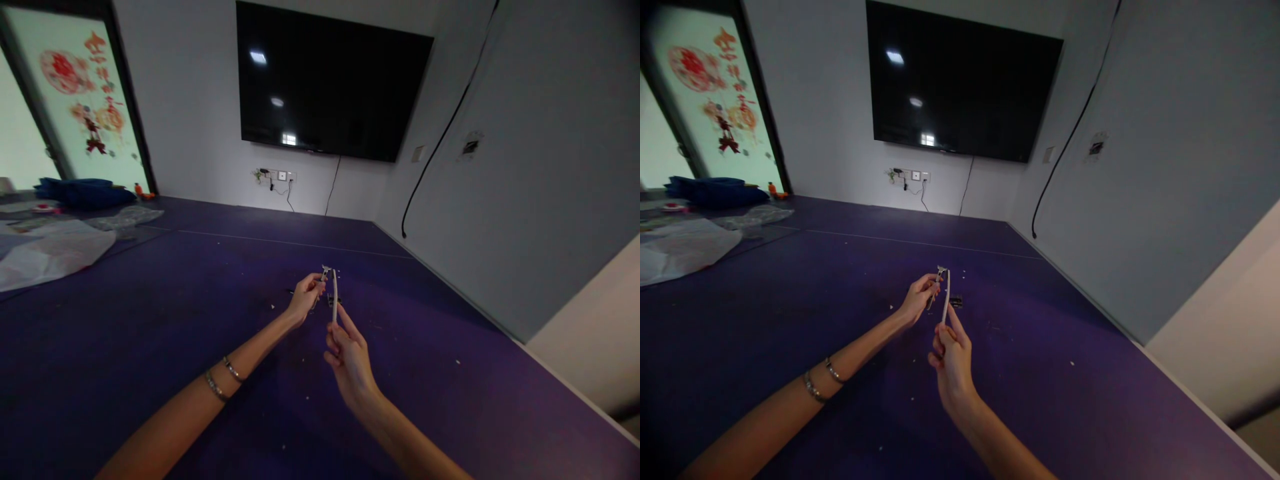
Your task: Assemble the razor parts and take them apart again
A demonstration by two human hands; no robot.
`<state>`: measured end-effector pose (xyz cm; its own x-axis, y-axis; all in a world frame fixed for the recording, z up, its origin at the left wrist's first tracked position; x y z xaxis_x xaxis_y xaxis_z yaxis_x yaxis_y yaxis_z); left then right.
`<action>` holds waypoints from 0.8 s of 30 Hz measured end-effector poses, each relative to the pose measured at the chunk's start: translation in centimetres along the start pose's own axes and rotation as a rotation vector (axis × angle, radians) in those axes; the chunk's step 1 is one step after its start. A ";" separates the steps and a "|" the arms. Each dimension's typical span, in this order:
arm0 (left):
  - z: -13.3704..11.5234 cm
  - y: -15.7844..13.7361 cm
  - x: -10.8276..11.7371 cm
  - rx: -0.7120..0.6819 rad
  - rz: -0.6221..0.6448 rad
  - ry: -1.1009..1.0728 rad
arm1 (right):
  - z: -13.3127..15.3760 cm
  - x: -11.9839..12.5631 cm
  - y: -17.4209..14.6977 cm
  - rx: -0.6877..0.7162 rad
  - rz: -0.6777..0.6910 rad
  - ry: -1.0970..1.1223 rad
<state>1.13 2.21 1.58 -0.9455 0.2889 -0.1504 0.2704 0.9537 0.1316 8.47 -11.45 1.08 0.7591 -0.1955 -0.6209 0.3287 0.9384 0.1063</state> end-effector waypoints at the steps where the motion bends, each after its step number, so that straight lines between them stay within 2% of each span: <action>1: 0.1 0.0 0.0 0.001 0.005 -0.001 | 0.1 0.0 0.2 0.010 0.002 0.007; 5: 0.3 0.1 -0.2 -0.008 0.034 0.010 | 0.5 -0.3 0.8 0.035 0.013 0.019; 10: 0.4 0.2 0.0 -0.016 0.009 0.002 | -0.1 -0.3 -0.4 -0.013 -0.011 0.000; 16: 0.5 0.1 -0.2 -0.008 0.036 0.022 | 0.4 -0.1 0.7 0.052 -0.005 0.013; 24: 0.6 0.3 0.5 0.009 0.004 0.002 | -0.5 0.8 -0.1 -0.009 -0.023 -0.016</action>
<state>0.88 2.63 0.97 -0.9448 0.2923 -0.1479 0.2756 0.9533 0.1234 8.78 -11.61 0.15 0.7602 -0.2212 -0.6109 0.3409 0.9362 0.0853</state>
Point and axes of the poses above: each hand's wrist, its own y-axis towards the middle knuckle, its own x-axis out of the back of the hand, z = x × y, the point moved 5 cm from there along y, towards the middle knuckle, and after that the axes turned 12 degrees about x, right-handed, at the moved point
